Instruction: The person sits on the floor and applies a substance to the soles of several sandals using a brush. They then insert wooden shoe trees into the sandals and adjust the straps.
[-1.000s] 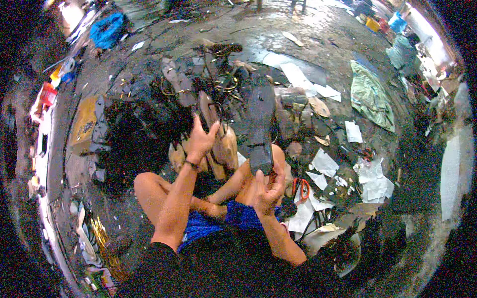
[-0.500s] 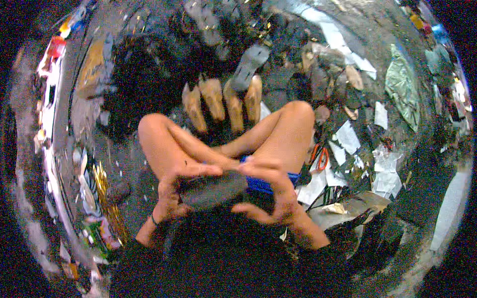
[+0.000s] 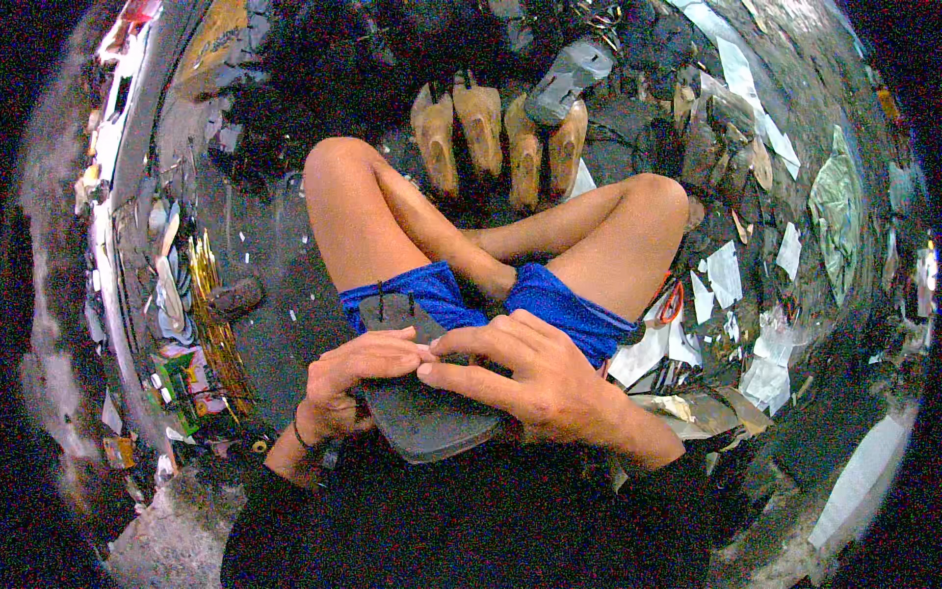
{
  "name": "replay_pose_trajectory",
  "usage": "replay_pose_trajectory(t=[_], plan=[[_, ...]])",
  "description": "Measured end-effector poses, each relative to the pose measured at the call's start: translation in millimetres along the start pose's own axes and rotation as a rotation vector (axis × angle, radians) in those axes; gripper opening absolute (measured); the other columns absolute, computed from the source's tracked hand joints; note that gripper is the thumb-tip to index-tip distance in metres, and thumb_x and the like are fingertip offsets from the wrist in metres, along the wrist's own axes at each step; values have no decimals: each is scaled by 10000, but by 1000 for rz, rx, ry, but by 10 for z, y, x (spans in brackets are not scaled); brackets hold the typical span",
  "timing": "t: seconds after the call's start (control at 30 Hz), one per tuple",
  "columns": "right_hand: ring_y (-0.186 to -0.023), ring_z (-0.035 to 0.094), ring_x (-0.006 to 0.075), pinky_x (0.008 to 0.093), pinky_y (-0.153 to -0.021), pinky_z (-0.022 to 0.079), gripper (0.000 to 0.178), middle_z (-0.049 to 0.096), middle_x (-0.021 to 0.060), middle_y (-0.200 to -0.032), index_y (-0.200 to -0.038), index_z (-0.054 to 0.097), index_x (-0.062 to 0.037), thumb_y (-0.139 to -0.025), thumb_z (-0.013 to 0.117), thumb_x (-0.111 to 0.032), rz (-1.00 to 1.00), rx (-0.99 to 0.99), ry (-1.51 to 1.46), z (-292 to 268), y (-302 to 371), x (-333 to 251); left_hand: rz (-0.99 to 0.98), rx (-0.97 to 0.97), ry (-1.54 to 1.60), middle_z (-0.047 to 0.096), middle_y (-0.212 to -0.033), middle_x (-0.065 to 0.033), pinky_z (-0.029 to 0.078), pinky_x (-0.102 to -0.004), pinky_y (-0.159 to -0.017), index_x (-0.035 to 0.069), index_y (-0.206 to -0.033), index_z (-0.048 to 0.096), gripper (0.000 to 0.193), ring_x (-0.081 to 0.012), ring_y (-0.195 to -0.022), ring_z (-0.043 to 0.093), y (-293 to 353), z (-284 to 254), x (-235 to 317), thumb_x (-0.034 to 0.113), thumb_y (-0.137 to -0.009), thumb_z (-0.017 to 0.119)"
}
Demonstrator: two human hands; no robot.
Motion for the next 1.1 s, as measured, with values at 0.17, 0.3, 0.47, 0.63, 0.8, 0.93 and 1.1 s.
replay_pose_trajectory(t=[0.17, 0.3, 0.47, 0.63, 0.8, 0.93, 1.1], plan=[[-1022, 589, 270, 396, -854, 470, 371, 604, 96, -1161, -1071, 636, -79, -709, 665, -158, 5, -23, -57, 31, -7, 9, 35, 15, 33, 697, -1073, -127, 510, -482, -988, 51, -993, 642, 313, -303, -1070, 670, 10, 5, -33, 37, -717, 789], [-1147, 530, 322, 447, -992, 413, 624, 556, 88, -1214, -1174, 573, -76, -607, 819, -159, -19, -276, -186, 69, -111, 155, 47, 62, -27, 686, -1026, -115, 513, -474, -988, 57, -954, 621, 277, -306, -1056, 672, 103, 66, -90, 27, -733, 785], [-1122, 567, 334, 430, -930, 484, 602, 571, 147, -1195, -1259, 521, -22, -773, 814, -222, 249, 328, -588, 143, -667, 1238, -198, 771, 22, 626, -1089, -120, 554, -386, -857, 34, -1198, 515, 527, -227, -984, 659, -267, -54, 134, -13, -748, 784], [-1137, 488, 433, 483, -982, 406, 725, 547, 296, -1157, -1252, 440, 160, -802, 739, -324, 708, 339, 613, 946, -929, 3204, -216, 397, 915, 583, -1266, -151, 523, -419, -956, 27, -1370, 441, 469, -307, -1115, 611, 177, 133, -1119, 269, -975, 513], [-1024, 604, 351, 407, -928, 454, 604, 646, 191, -1114, -1258, 537, 84, -834, 720, -306, 877, 454, 218, 838, -989, 3064, -419, 258, 1129, 504, -1395, -193, 490, -493, -1021, -20, -1425, 379, 647, -370, -1239, 541, -130, 370, -952, 255, -902, 643], [-926, 647, 206, 365, -849, 512, 447, 674, 97, -1084, -1165, 632, 43, -863, 653, -286, 913, 667, -936, 431, -591, 2294, -270, 525, 1148, 584, -1267, -188, 551, -396, -924, -19, -1389, 410, 566, -270, -1122, 620, -231, 279, -1282, 347, -984, 558], [-1022, 652, 261, 385, -927, 511, 720, 647, 165, -1179, -1279, 521, 90, -813, 639, -446, 725, 429, -1220, 184, 189, 667, -368, 735, 1038, 619, -1198, -138, 539, -388, -906, -28, -1347, 443, 585, -243, -1100, 619, -195, 145, -1862, 419, -983, 541]])
Point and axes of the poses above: each hand's wrist, its own y-axis away from the middle knuckle, its own z-axis out of the palm, x = y × z, the point moved 1 cm from there along -y, towards the middle knuckle
